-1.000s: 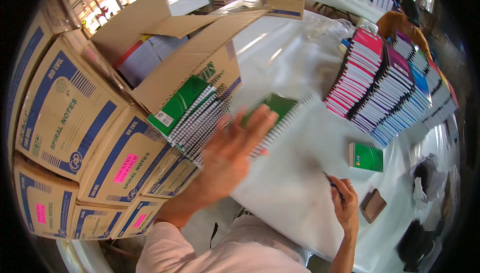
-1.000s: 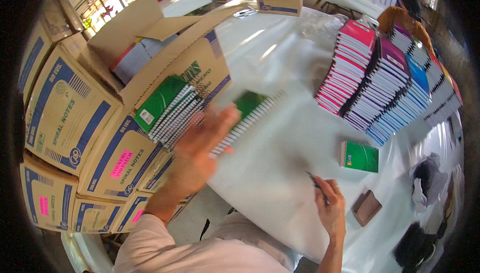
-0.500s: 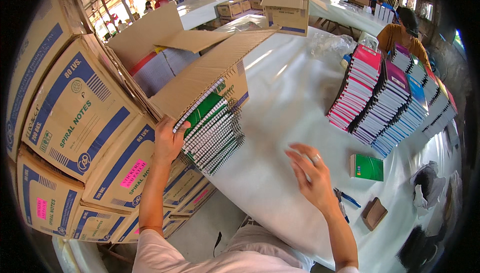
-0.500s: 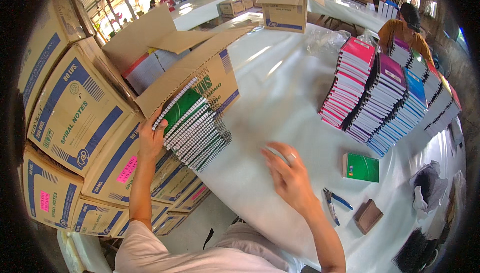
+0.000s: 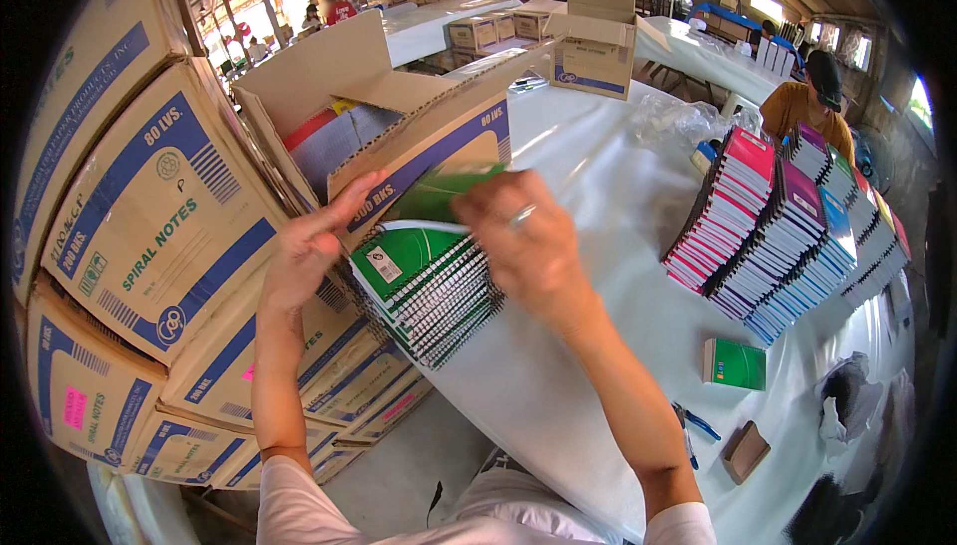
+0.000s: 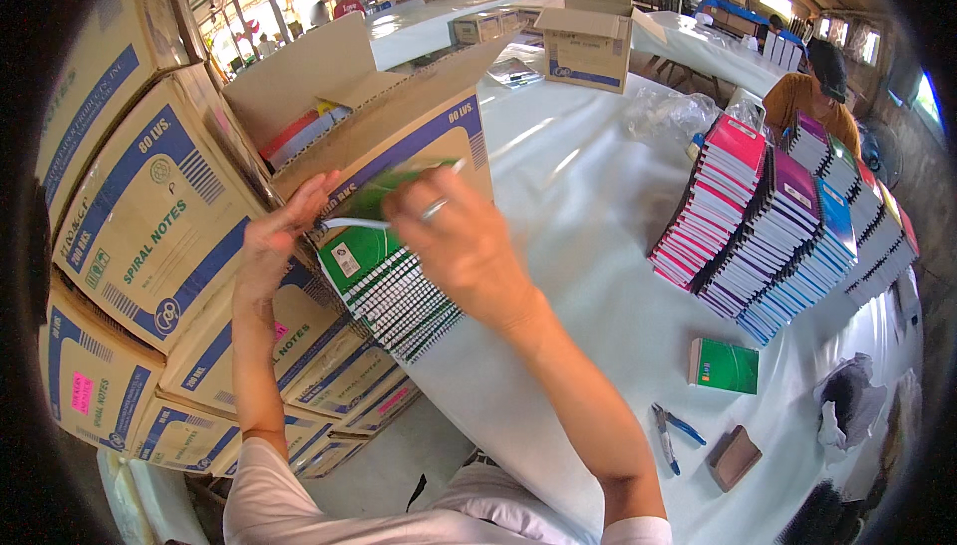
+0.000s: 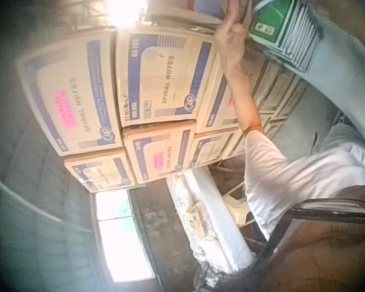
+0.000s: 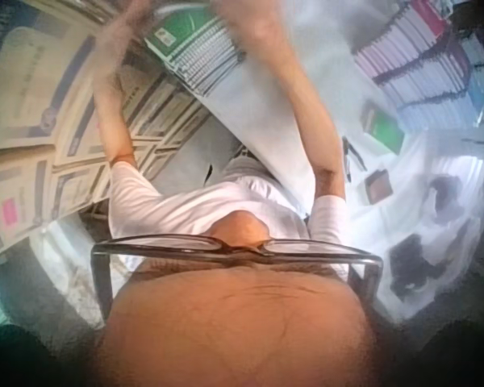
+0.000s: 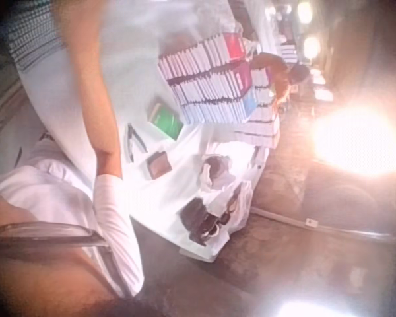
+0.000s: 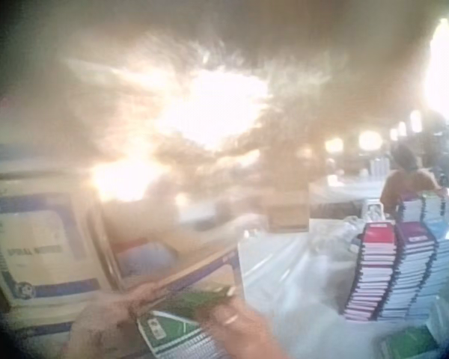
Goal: The person threads a plastic spiral through the holes of several notebooks by hand and then uses a pair of pliers to crimp the ends of the spiral.
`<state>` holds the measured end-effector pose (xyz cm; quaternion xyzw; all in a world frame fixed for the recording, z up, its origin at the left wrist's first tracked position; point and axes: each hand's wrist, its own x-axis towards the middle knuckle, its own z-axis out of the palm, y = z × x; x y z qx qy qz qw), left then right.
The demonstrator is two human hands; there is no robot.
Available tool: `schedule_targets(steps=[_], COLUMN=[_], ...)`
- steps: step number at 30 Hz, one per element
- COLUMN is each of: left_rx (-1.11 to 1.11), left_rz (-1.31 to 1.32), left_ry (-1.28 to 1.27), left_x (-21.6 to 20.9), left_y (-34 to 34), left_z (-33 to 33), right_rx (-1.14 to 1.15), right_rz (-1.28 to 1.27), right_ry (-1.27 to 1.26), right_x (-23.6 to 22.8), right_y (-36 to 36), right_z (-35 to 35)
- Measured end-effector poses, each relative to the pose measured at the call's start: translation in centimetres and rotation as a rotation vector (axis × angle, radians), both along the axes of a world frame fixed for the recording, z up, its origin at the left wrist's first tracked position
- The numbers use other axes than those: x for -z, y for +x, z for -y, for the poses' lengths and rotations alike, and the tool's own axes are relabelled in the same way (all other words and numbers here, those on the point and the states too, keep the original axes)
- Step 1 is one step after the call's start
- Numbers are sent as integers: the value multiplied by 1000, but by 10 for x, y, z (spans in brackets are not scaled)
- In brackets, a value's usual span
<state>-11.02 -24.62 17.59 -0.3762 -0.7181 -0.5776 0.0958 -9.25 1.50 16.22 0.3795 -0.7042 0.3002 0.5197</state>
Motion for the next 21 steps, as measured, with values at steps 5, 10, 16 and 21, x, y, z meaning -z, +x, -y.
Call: schedule_targets(steps=[5,10,16,21], left_rx=[-341,-309,-312,-167], left_rz=[197,-69,-173,-403], left_ry=[-721,-760,-869,-443], left_x=[-13,7,1,12], left_y=[17,36,46,89], left_z=[3,4,-1,-37], right_rx=[-40,-102,736,1539], right_rz=[136,248,467,1126], right_ry=[278,121,-257,-338], right_x=[32,56,122,203], right_y=[0,23,98,205], right_z=[34,-3,-211,-386])
